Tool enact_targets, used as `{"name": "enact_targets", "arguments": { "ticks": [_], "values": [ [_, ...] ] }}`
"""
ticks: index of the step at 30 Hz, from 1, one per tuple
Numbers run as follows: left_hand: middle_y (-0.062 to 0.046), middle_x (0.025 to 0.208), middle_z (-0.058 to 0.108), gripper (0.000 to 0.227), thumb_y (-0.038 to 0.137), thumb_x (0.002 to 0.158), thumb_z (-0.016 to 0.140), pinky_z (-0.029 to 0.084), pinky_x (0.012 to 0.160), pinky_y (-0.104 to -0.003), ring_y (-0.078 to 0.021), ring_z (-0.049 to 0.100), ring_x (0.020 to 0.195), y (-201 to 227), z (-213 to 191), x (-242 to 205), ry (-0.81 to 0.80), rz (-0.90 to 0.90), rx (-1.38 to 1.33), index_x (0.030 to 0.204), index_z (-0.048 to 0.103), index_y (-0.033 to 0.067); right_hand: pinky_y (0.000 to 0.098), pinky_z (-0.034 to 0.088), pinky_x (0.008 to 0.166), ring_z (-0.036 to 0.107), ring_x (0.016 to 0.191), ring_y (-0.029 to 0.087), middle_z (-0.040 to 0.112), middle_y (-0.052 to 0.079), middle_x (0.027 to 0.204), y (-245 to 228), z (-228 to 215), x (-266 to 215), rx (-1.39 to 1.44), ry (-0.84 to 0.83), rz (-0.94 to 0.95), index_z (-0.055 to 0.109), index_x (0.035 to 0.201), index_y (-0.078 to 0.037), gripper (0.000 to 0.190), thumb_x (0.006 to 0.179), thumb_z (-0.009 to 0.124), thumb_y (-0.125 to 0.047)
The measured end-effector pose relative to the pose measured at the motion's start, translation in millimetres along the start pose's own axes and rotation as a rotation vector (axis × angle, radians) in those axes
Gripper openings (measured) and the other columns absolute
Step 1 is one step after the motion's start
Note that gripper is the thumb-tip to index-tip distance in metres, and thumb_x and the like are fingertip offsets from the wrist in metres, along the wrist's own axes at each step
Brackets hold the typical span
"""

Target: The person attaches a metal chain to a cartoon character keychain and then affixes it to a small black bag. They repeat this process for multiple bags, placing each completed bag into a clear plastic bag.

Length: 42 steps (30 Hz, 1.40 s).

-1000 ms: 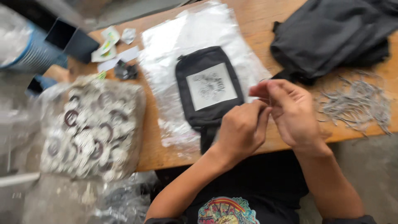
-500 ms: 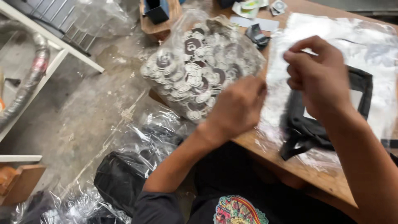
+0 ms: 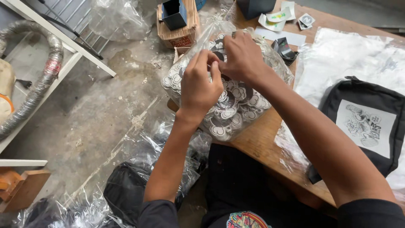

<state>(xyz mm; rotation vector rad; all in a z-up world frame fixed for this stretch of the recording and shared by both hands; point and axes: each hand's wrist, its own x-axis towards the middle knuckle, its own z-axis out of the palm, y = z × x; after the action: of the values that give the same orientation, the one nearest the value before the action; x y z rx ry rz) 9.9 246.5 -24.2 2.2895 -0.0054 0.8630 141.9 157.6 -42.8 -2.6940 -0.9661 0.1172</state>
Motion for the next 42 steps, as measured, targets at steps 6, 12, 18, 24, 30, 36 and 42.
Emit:
{"name": "enact_targets", "arguments": {
  "ticks": [6, 12, 18, 24, 30, 36, 42],
  "values": [
    [-0.013, 0.094, 0.059, 0.006, 0.0, 0.093, 0.056, 0.051, 0.08, -0.04, -0.0268, 0.057, 0.084, 31, -4, 5, 0.203, 0.039, -0.103, 0.098, 0.055, 0.0014, 0.0373, 0.044, 0.064, 0.056, 0.075, 0.019, 0.065, 0.007, 0.082, 22, -4, -18, 0.546, 0.351, -0.071, 0.066, 0.089, -0.008, 0.02, 0.1, 0.072, -0.024],
    [-0.014, 0.12, 0.05, 0.039, 0.016, 0.092, 0.066, 0.044, 0.105, -0.039, -0.0281, 0.052, 0.114, 89, 27, -2, -0.031, -0.012, -0.275, 0.125, 0.048, 0.004, 0.025, 0.033, 0.056, 0.041, 0.063, 0.006, 0.06, 0.0, 0.073, 75, -78, -121, 0.723, 0.314, -0.036, 0.068, 0.093, -0.006, 0.019, 0.108, 0.065, -0.017],
    [0.004, 0.073, 0.056, 0.014, 0.019, 0.087, 0.073, 0.043, 0.057, -0.024, -0.0063, 0.049, 0.065, 147, 112, -15, -0.54, -0.329, -0.678, 0.085, 0.061, 0.0126, 0.0213, 0.043, 0.063, 0.055, 0.071, 0.006, 0.064, 0.001, 0.079, 154, -110, -228, 0.791, 0.35, 0.151, 0.069, 0.092, -0.003, 0.015, 0.104, 0.066, -0.011],
    [0.001, 0.075, 0.066, 0.024, 0.022, 0.086, 0.075, 0.048, 0.064, -0.023, -0.0071, 0.061, 0.069, 210, 195, -16, -0.684, -0.383, -0.839, 0.076, 0.054, 0.0154, 0.0226, 0.047, 0.074, 0.061, 0.087, 0.01, 0.07, 0.006, 0.095, 240, -110, -308, 0.634, 0.744, 0.367, 0.071, 0.106, -0.001, 0.005, 0.11, 0.071, -0.004],
    [-0.007, 0.083, 0.055, 0.031, 0.018, 0.087, 0.08, 0.066, 0.071, -0.035, -0.0169, 0.065, 0.087, 199, 290, -42, -0.622, -0.427, -1.188, 0.086, 0.056, -0.0013, 0.0239, 0.043, 0.054, 0.05, 0.06, 0.005, 0.052, 0.001, 0.063, 280, -74, -331, 0.688, 0.877, 0.35, 0.075, 0.103, -0.003, 0.008, 0.095, 0.073, -0.001],
    [-0.001, 0.07, 0.062, 0.025, 0.012, 0.091, 0.078, 0.057, 0.064, -0.02, -0.0034, 0.062, 0.074, 191, 290, -41, -0.547, -0.336, -1.142, 0.083, 0.054, 0.0064, 0.0222, 0.036, 0.05, 0.035, 0.043, 0.009, 0.029, -0.005, 0.045, 276, -35, -334, 0.462, 0.901, 0.324, 0.076, 0.085, -0.01, 0.008, 0.091, 0.08, -0.009],
    [0.001, 0.067, 0.052, 0.03, 0.005, 0.089, 0.079, 0.052, 0.059, -0.018, -0.0013, 0.056, 0.071, 182, 294, -57, -0.518, -0.328, -1.213, 0.079, 0.051, 0.0068, 0.0258, 0.039, 0.05, 0.032, 0.042, 0.011, 0.024, -0.003, 0.047, 267, -28, -338, 0.441, 0.935, 0.311, 0.075, 0.084, -0.01, 0.008, 0.091, 0.08, -0.008]
  ]
}}
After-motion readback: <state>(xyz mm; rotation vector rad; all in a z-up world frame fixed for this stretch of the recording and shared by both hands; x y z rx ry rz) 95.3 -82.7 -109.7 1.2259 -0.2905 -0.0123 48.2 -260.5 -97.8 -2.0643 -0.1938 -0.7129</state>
